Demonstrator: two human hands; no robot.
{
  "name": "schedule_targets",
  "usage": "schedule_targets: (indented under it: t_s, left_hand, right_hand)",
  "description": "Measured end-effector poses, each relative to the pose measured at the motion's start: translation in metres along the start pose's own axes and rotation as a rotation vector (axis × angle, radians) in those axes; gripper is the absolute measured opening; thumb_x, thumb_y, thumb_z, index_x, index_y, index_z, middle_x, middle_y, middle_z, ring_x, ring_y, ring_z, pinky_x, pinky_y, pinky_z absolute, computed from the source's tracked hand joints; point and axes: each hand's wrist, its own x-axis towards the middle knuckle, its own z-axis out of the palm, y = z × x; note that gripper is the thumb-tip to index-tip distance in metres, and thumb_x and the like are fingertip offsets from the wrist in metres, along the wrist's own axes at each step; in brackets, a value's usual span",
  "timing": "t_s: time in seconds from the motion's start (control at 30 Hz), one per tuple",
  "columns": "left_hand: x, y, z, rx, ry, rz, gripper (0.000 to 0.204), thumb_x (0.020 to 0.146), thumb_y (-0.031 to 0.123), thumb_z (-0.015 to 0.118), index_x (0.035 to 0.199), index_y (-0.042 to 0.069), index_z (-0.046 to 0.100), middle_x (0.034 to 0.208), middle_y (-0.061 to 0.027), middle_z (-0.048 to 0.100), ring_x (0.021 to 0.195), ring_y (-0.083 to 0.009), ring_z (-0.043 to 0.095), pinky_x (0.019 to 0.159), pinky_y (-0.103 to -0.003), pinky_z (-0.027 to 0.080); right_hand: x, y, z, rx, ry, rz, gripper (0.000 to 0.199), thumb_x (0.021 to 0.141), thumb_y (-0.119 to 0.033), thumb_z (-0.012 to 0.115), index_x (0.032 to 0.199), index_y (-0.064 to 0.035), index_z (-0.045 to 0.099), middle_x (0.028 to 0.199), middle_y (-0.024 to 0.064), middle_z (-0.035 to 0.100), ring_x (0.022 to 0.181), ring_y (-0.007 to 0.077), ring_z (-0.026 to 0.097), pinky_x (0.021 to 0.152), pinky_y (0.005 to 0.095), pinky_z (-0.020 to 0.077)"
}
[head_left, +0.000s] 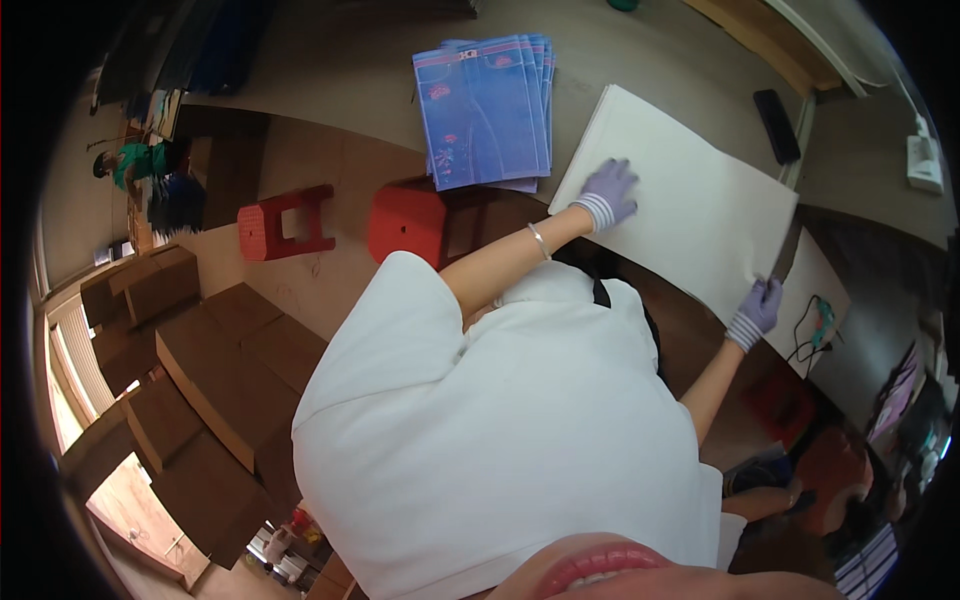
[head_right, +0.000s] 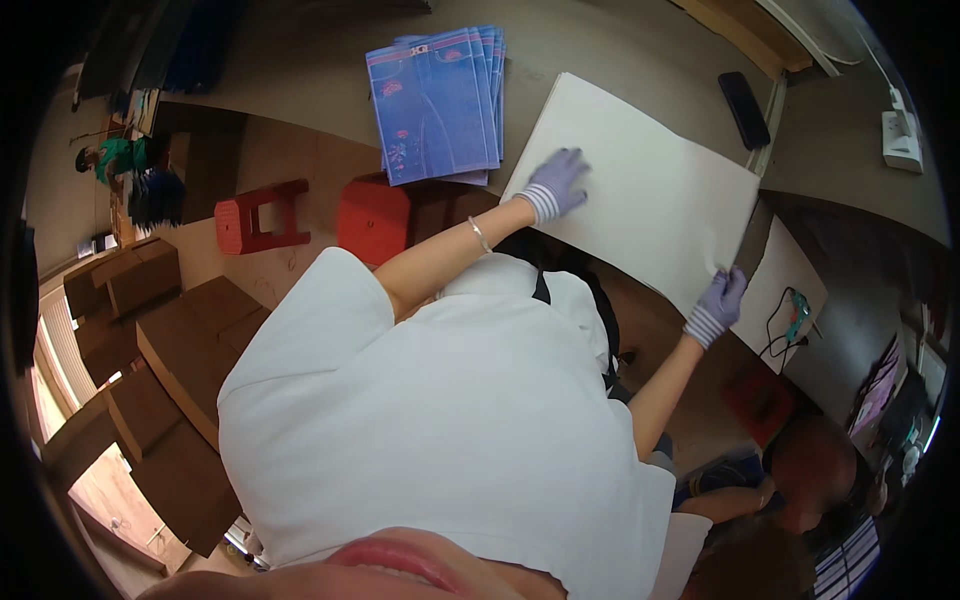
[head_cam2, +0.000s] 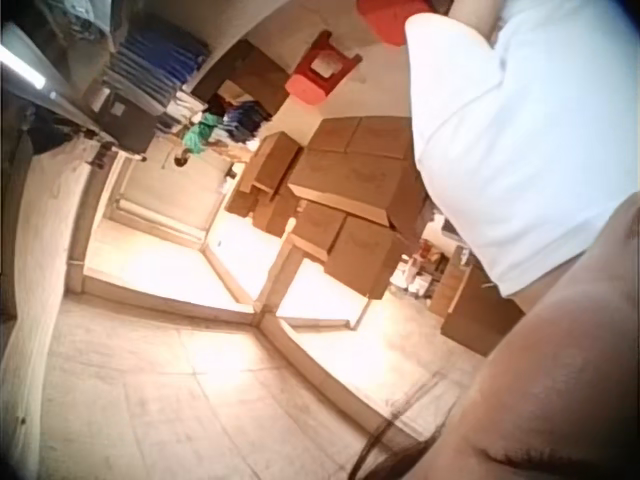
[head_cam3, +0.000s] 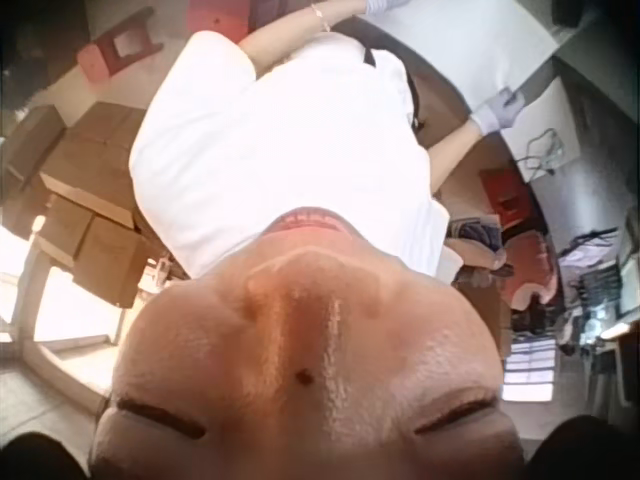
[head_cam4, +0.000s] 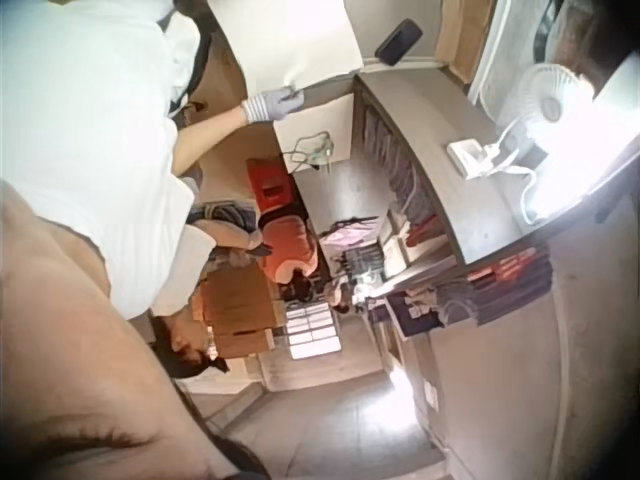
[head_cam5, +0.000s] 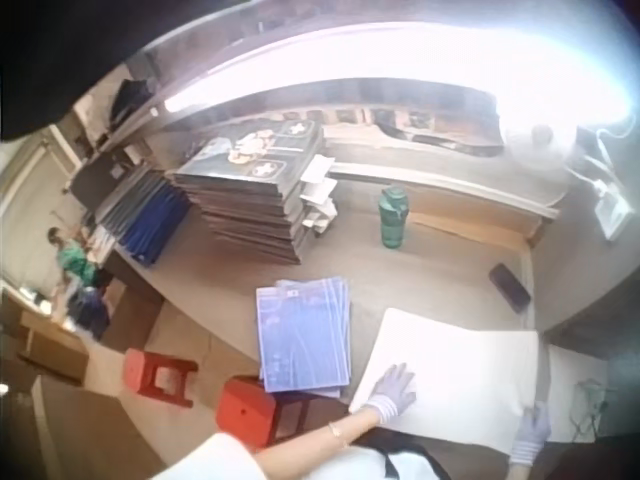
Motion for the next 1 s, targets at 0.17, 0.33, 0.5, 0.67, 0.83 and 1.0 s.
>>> schedule_targets:
  t_s: [0.17,0.33,0.5,0.67,0.83,1.0]
  left_hand:
    - [-0.004,-0.048,-0.036,-0.609,0.268,-0.355,0.073,0.081,0.034,0.074,0.136,-0.003,0.045,0.131,-0.0219,0.057,0.120,-0.0345,0.055,0.103,-0.039,0.043]
    - [-0.010,-0.046,-0.070,-0.951,0.078,-0.311,0.066,0.087,0.038,0.072,0.132,-0.006,0.052,0.123,-0.0174,0.064,0.111,-0.0214,0.061,0.095,-0.030,0.048]
    - [0.005,-0.056,-0.057,-0.760,-0.011,-0.234,0.056,0.083,0.032,0.072,0.122,-0.005,0.059,0.104,-0.0144,0.070,0.087,-0.0180,0.065,0.080,-0.032,0.053]
    - [-0.011,-0.051,-0.028,-0.374,0.243,-0.323,0.044,0.083,0.022,0.060,0.121,0.000,0.062,0.104,-0.0241,0.068,0.097,-0.0383,0.066,0.087,-0.040,0.052]
    - [-0.022,0.025,-0.046,-0.063,0.274,-0.156,0.050,0.091,0.030,0.057,0.132,0.002,0.054,0.130,-0.0212,0.057,0.121,-0.0353,0.055,0.097,-0.040,0.047]
    - [-0.014,0.044,-0.016,-0.289,0.361,0.185,0.072,0.097,0.056,0.041,0.143,0.002,0.042,0.146,-0.0313,0.035,0.134,-0.0480,0.036,0.111,-0.046,0.033]
  right_hand:
    - [0.016,-0.008,-0.073,0.491,-0.037,-0.054,0.027,0.094,-0.006,0.063,0.120,0.0005,0.059,0.114,0.0071,0.064,0.103,0.0163,0.060,0.093,0.0294,0.0474]
    - [0.049,0.066,-0.062,0.410,-0.084,0.389,0.047,0.088,-0.017,0.068,0.126,0.0084,0.056,0.111,0.0118,0.064,0.095,0.0182,0.060,0.086,0.0306,0.0497]
    - [0.046,0.071,-0.010,0.368,-0.298,0.389,0.044,0.087,-0.019,0.067,0.120,0.0098,0.059,0.103,0.0123,0.066,0.087,0.0205,0.062,0.082,0.0322,0.0510]
    - [0.062,0.032,0.016,0.041,-0.318,0.095,0.031,0.089,-0.018,0.065,0.111,0.0038,0.066,0.098,0.0108,0.072,0.087,0.0152,0.063,0.083,0.0284,0.0496]
    - [0.038,-0.031,-0.004,0.138,-0.373,-0.027,0.031,0.094,-0.023,0.064,0.114,0.0003,0.067,0.100,0.0085,0.073,0.097,0.0168,0.067,0.090,0.0304,0.0498]
    - [0.031,-0.036,0.042,0.438,-0.511,-0.285,0.055,0.091,-0.037,0.067,0.133,-0.0051,0.053,0.135,0.0159,0.055,0.132,0.0284,0.048,0.109,0.0385,0.0376]
